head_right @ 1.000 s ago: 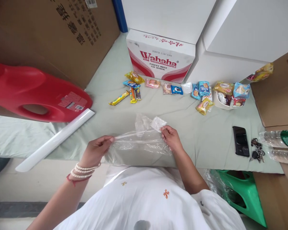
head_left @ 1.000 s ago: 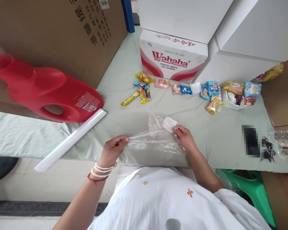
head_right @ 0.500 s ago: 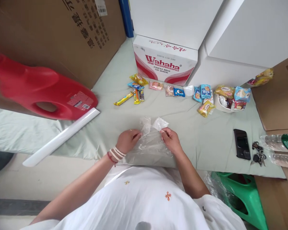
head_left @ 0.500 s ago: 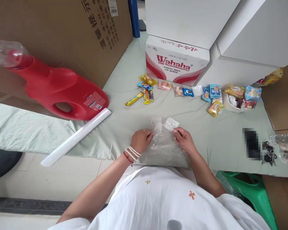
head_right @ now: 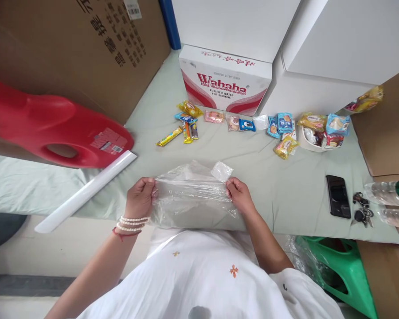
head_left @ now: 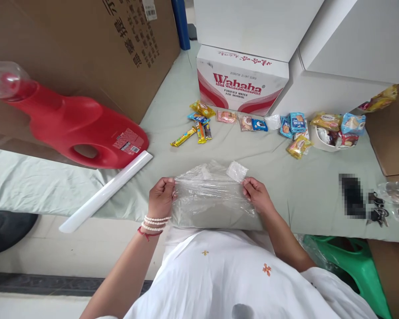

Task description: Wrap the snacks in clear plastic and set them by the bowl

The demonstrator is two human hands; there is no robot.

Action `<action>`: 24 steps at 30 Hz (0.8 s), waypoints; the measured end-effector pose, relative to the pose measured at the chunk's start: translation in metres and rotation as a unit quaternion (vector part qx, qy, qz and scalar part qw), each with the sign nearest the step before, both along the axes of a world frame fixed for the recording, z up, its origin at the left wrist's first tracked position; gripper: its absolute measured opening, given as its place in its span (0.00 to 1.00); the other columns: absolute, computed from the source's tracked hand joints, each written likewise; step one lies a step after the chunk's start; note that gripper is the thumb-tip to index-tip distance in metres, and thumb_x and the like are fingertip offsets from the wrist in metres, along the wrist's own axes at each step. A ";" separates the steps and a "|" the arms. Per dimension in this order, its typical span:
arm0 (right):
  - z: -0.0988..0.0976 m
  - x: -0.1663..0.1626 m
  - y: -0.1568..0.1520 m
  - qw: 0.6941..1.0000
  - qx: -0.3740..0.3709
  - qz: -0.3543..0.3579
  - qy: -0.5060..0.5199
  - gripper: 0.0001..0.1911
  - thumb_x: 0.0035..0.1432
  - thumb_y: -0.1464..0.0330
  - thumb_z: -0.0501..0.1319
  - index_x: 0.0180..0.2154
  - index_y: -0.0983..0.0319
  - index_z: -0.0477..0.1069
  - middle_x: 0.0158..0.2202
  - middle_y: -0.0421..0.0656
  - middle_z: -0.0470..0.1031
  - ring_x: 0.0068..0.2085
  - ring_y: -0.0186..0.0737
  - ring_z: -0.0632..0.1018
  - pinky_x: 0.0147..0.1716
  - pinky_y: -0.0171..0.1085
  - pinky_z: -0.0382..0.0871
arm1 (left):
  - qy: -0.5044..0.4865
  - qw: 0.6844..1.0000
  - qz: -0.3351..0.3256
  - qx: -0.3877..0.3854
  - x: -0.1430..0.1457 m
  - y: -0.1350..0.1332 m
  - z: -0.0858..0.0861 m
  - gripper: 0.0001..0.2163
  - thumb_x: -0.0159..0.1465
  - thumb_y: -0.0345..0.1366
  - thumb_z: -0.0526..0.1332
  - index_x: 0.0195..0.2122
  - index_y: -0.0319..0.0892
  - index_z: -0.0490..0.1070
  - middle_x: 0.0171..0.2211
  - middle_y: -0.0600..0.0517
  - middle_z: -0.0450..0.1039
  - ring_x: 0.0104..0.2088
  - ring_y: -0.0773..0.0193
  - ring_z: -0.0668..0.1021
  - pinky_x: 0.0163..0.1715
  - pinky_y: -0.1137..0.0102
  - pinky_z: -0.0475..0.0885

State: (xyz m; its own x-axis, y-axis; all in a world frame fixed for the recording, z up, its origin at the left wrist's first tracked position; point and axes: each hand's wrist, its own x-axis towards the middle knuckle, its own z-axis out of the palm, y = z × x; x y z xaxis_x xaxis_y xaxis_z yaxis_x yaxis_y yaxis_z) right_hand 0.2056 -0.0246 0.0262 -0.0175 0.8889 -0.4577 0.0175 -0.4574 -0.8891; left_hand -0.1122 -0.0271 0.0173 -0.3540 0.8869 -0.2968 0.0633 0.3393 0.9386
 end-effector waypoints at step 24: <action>-0.010 0.013 -0.009 0.998 0.019 -0.001 -0.067 0.18 0.62 0.50 0.61 0.37 0.58 0.72 0.23 0.35 0.65 0.22 0.33 0.62 0.21 0.34 0.53 | 0.345 0.928 0.079 0.117 0.019 0.046 0.011 0.15 0.65 0.45 0.59 0.47 0.42 0.71 0.45 0.43 0.75 0.48 0.52 0.76 0.54 0.56 0.68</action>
State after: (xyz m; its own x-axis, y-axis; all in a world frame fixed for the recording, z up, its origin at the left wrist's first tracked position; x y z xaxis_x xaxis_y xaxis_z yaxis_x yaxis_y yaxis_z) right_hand 0.2189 -0.0339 0.0160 0.0430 0.9056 -0.4219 0.1364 -0.4237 -0.8955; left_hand -0.0936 0.0194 0.0283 -0.5199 0.8191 0.2425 0.6432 0.1885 0.7421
